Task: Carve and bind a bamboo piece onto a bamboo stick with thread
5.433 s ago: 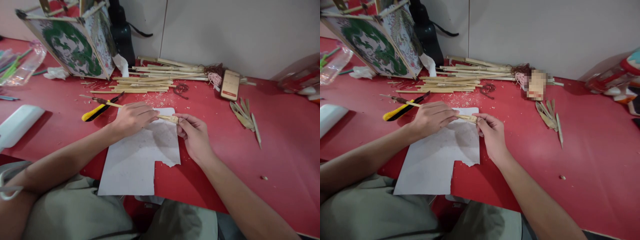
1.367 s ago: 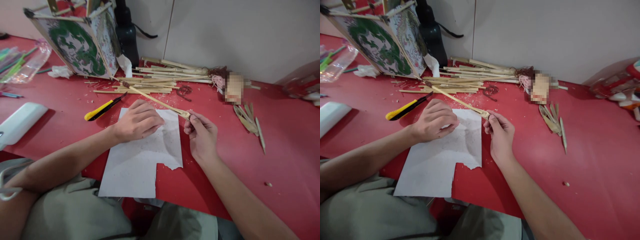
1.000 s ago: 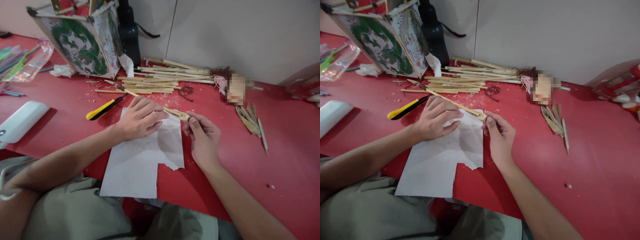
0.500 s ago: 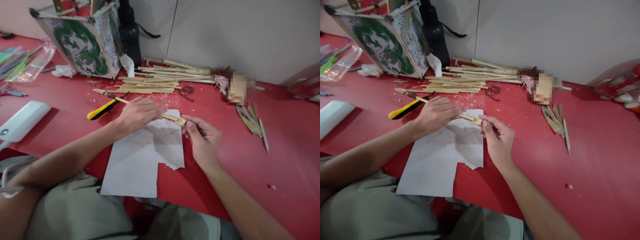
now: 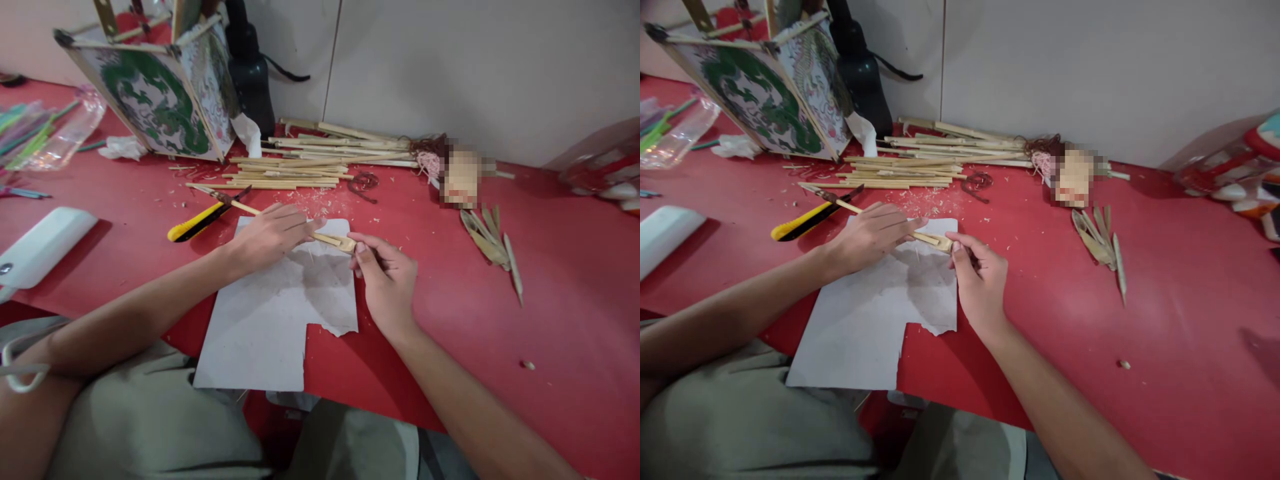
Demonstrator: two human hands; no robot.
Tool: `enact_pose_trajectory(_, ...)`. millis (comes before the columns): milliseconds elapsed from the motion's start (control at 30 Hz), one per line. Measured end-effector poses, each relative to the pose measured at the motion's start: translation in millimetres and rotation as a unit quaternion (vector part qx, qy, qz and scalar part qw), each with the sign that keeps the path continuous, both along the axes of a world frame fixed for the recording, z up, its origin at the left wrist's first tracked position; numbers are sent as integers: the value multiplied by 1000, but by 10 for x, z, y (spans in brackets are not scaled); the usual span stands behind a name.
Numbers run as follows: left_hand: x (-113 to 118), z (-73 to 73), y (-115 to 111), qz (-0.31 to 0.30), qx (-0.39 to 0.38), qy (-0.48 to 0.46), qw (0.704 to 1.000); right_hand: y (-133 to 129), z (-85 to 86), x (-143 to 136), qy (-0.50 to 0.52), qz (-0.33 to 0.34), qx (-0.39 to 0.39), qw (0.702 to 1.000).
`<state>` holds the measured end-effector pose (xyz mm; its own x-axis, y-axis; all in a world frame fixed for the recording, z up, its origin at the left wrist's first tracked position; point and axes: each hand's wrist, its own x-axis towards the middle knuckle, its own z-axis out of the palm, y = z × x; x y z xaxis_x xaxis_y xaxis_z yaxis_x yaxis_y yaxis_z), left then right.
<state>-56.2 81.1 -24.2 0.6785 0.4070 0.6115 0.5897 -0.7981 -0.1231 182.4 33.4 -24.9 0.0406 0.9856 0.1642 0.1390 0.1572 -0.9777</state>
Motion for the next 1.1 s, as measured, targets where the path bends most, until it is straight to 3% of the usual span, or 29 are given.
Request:
enact_pose_trajectory(267, -9, 0, -32, 26, -50, 15, 998, -10, 6, -43, 9, 13, -16, 1000)
enact_pose_trajectory(600, -33, -24, 7, -21, -62, -10, 998, -38, 8, -103, 14, 18, -19, 1000)
enact_pose_trajectory(933, -9, -42, -8, -26, -48, -4, 998, -72, 22, -117, 4, 4, -7, 1000)
enact_pose_trajectory(1100, 5, -21, -55, -6, -78, 5, 997, -70, 5, -121, 10, 20, 2, 1000)
